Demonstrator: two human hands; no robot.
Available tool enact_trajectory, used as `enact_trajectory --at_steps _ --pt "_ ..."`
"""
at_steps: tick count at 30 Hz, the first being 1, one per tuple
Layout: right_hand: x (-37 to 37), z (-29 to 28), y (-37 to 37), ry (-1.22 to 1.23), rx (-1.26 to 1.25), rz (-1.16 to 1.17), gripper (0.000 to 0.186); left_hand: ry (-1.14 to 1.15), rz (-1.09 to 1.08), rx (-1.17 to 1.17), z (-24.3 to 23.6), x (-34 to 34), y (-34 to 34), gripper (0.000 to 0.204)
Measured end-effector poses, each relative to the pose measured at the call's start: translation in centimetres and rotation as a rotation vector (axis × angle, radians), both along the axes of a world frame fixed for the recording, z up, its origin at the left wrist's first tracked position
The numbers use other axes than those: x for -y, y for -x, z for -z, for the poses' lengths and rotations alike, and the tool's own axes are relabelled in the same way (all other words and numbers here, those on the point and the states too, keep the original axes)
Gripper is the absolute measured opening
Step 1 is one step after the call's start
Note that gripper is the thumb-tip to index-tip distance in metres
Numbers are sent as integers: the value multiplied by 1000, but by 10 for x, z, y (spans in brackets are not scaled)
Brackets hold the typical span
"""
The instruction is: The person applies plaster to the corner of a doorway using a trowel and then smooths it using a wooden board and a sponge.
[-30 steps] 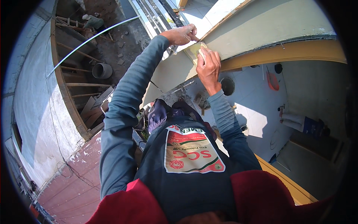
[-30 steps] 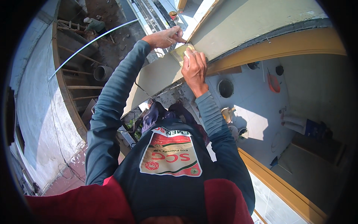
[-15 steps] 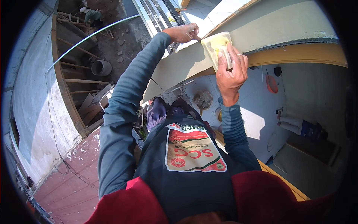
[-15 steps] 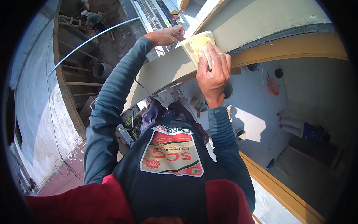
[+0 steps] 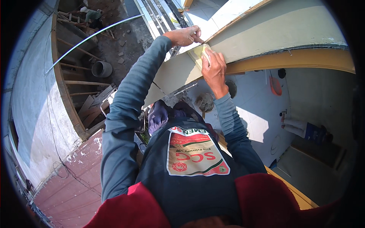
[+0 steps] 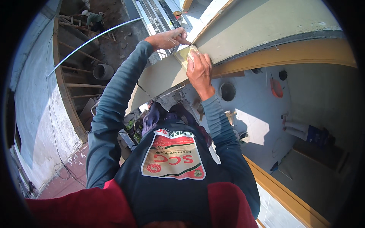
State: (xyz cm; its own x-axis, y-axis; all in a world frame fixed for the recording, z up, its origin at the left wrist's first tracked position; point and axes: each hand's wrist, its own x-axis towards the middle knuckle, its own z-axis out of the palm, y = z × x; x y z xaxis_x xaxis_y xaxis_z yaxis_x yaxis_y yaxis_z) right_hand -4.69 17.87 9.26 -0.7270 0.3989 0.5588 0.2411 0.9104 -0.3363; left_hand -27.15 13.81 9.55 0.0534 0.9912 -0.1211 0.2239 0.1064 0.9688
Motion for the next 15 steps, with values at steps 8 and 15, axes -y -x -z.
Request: enact_trajectory --at_steps 8,15 --pt "4 -9 0 137 38 -8 28 -19 15 -7 -6 1 1 33" --pt "19 -14 -16 149 -88 -73 26 -8 28 -21 -1 -1 3 33"
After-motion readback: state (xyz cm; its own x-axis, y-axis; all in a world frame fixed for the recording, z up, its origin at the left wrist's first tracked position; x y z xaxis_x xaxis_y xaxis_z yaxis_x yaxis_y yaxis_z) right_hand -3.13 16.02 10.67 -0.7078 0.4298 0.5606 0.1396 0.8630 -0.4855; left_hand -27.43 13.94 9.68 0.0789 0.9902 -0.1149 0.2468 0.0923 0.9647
